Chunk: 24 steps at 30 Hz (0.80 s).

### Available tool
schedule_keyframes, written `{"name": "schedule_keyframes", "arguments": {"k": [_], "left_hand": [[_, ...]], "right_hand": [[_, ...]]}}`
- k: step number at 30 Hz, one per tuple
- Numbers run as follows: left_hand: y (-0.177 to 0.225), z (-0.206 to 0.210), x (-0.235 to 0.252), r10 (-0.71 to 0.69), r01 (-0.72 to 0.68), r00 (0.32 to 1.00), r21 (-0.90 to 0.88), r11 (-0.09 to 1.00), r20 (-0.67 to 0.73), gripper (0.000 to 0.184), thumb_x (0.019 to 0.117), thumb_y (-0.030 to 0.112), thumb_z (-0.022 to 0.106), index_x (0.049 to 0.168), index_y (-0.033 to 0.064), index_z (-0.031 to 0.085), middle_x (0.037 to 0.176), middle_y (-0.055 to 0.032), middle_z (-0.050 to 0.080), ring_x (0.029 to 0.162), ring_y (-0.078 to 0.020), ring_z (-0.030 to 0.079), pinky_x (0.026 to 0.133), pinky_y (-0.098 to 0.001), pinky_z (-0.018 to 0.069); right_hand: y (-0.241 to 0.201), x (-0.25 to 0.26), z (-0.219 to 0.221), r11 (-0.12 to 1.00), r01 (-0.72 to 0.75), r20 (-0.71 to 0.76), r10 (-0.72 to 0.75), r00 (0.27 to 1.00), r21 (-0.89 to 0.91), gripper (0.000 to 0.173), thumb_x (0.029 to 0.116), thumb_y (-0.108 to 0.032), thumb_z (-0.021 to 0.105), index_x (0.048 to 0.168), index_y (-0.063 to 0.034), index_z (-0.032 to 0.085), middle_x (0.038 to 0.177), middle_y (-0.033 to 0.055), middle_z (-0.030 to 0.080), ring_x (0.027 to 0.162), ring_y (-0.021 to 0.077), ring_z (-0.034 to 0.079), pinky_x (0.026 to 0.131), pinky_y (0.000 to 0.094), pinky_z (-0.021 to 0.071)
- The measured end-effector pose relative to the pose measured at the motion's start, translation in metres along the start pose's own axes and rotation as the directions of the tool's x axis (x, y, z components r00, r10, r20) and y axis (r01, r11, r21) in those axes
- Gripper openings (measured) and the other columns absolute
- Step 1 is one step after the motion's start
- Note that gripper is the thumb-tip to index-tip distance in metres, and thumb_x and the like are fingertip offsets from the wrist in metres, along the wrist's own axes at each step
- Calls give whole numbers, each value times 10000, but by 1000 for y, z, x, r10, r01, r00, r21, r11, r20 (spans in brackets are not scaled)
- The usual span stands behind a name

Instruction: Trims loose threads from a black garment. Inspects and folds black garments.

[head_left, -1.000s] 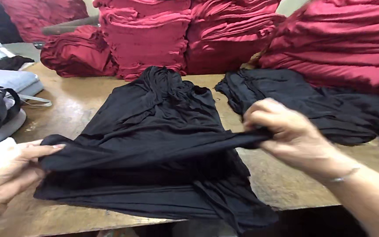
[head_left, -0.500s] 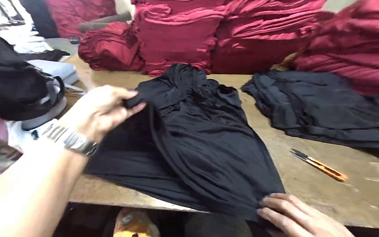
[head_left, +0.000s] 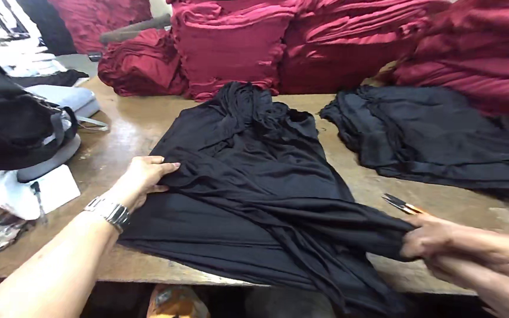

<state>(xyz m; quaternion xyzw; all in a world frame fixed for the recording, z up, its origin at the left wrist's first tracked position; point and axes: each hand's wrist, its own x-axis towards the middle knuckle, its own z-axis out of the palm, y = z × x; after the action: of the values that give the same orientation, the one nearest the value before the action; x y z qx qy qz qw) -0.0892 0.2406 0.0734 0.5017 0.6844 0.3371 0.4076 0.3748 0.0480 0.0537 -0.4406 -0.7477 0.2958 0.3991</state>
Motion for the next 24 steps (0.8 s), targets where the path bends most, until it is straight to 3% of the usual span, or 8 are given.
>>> {"name": "schedule_keyframes", "arguments": {"k": [2, 4, 7, 9, 12, 15, 19, 24], "left_hand": [[-2, 8, 0, 102, -112, 991, 113, 987, 89, 205, 944, 125, 744, 1088, -11, 693, 1014, -168, 718, 834, -259, 730, 755, -448, 625], [-2, 14, 3, 162, -196, 977, 276, 941, 139, 195, 924, 111, 770, 1047, -27, 706, 982, -186, 724, 798, -289, 731, 750, -480, 622], [8, 7, 6, 185, -202, 979, 393, 897, 82, 160, 954, 121, 737, 1045, -7, 705, 938, -198, 700, 707, -291, 678, 659, -496, 582], [17, -19, 0, 152, -166, 986, 382, 909, 68, 109, 988, 84, 673, 1052, 3, 706, 845, -145, 690, 592, -195, 607, 546, -376, 531], [16, -69, -10, 85, -100, 995, 393, 914, 55, 132, 1015, 41, 590, 960, 2, 703, 684, -90, 653, 467, -113, 519, 441, -258, 438], [1, -101, -13, 27, -23, 1000, 371, 928, -5, 147, 1022, 85, 604, 955, -10, 694, 667, -94, 640, 461, -107, 514, 435, -229, 424], [14, -91, -42, -79, 77, 997, -155, 985, -11, 186, 1058, 145, 492, 958, 78, 634, 682, -16, 639, 492, -42, 555, 443, -174, 469], [46, -76, -51, 98, -90, 995, -670, 737, -25, 158, 1024, 167, 530, 891, 137, 609, 683, 38, 587, 539, -21, 550, 534, -167, 520]], "right_hand": [[3, 4, -3, 992, 1, 250, 30, 968, -127, 247, 936, -131, 537, 946, -189, 777, 968, -21, 710, 885, 54, 637, 792, 243, 543], [-1, 9, 3, 964, -113, 321, 188, 928, -239, 241, 876, -104, 551, 936, -145, 781, 1010, 45, 700, 916, 116, 649, 813, 322, 551], [-6, 16, -11, 941, -171, -95, 149, 984, -293, 268, 903, -111, 522, 981, -174, 771, 983, -28, 695, 668, 69, 618, 560, 252, 549], [-22, 17, -29, 875, -84, -223, -28, 974, -477, 291, 952, -126, 490, 1078, -104, 752, 1161, 18, 668, 737, 58, 627, 617, 237, 564], [-34, 5, -11, 751, 182, -1, -236, 972, -635, 261, 948, -103, 491, 1023, -45, 734, 1235, 147, 666, 1050, 197, 659, 866, 370, 569], [-29, -13, 38, 802, 281, 338, -106, 935, -527, 220, 947, -139, 592, 1118, -38, 686, 1337, 216, 620, 1227, 394, 595, 929, 517, 545], [-19, -21, 59, 813, 246, 352, -55, 935, -528, 329, 916, -247, 727, 1148, -20, 671, 1314, 277, 602, 1238, 431, 574, 991, 507, 518], [-28, -13, 50, 844, 230, 493, 47, 869, -485, 492, 842, -238, 667, 1238, 49, 614, 1391, 354, 520, 1266, 539, 518, 1016, 631, 450]]}}
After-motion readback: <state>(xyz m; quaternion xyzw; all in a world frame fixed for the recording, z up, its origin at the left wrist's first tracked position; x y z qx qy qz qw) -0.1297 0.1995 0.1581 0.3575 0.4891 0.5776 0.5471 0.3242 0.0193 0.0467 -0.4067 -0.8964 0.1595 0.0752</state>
